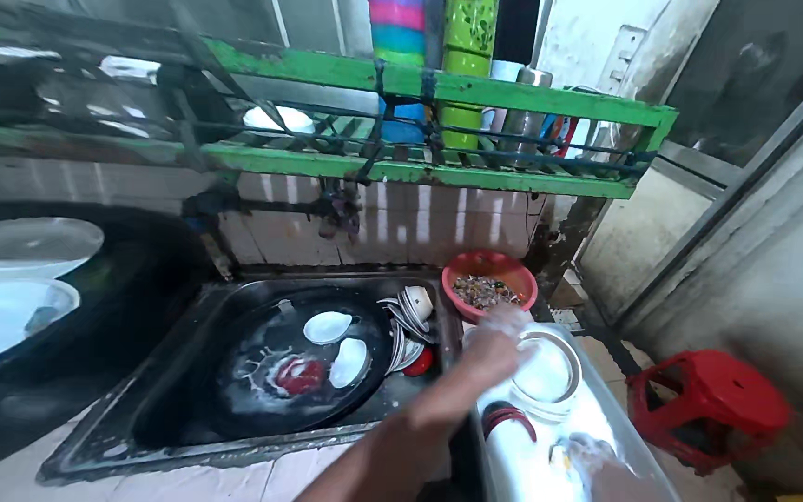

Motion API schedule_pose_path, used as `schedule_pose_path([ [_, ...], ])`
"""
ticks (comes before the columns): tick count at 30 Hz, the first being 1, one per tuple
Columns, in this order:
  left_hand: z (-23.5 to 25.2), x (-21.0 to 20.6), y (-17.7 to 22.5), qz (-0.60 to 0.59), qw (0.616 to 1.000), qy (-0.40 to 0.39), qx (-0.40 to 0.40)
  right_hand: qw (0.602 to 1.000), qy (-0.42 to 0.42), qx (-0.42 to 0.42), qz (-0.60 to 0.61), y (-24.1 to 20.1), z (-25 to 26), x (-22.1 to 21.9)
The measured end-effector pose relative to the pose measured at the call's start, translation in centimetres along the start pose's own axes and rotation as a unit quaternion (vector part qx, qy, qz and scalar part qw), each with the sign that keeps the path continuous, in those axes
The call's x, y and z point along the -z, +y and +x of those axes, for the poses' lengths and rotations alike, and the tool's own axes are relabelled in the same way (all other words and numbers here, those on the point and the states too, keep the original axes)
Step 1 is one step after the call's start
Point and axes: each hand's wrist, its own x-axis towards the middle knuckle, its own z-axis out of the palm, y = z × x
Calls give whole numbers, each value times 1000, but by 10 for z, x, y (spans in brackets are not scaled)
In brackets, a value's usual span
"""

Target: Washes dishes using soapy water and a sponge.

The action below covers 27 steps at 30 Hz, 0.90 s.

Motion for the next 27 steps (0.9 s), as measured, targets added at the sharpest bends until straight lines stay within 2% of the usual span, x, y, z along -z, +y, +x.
schedule_pose_path([
  [2, 10, -46, 38, -26, 991, -134, -15, 1000, -17, 6, 12, -1, -1, -3],
  [4, 16, -80, 58, 4, 972, -229, 46, 999, -43, 6, 32, -11, -8, 8],
  [6, 19, -92, 70, 34, 955, -276, 107, 999, -40, 13, 35, -9, -7, 6],
  [9, 16, -86, 89, 67, 936, -330, 101, 999, -16, 24, 40, -2, -3, -1],
  [12, 12, -84, 99, 92, 932, -336, 99, 999, -27, 14, 45, -2, -4, 2],
  [15, 6, -83, 101, 123, 941, -312, 55, 998, -32, 18, 42, -2, -5, 4],
  [18, 0, -76, 90, 112, 959, -260, 19, 999, -12, 23, 44, -3, -6, 3],
  [23, 0, -37, 79, 49, 987, -144, 49, 998, -3, 42, 44, -2, -7, 1],
  [25, 7, -29, 74, 24, 985, -155, 70, 998, -1, 41, 51, -2, -6, 2],
  [27, 11, -30, 71, 24, 974, -210, 82, 998, 2, 40, 49, -3, -6, 2],
])
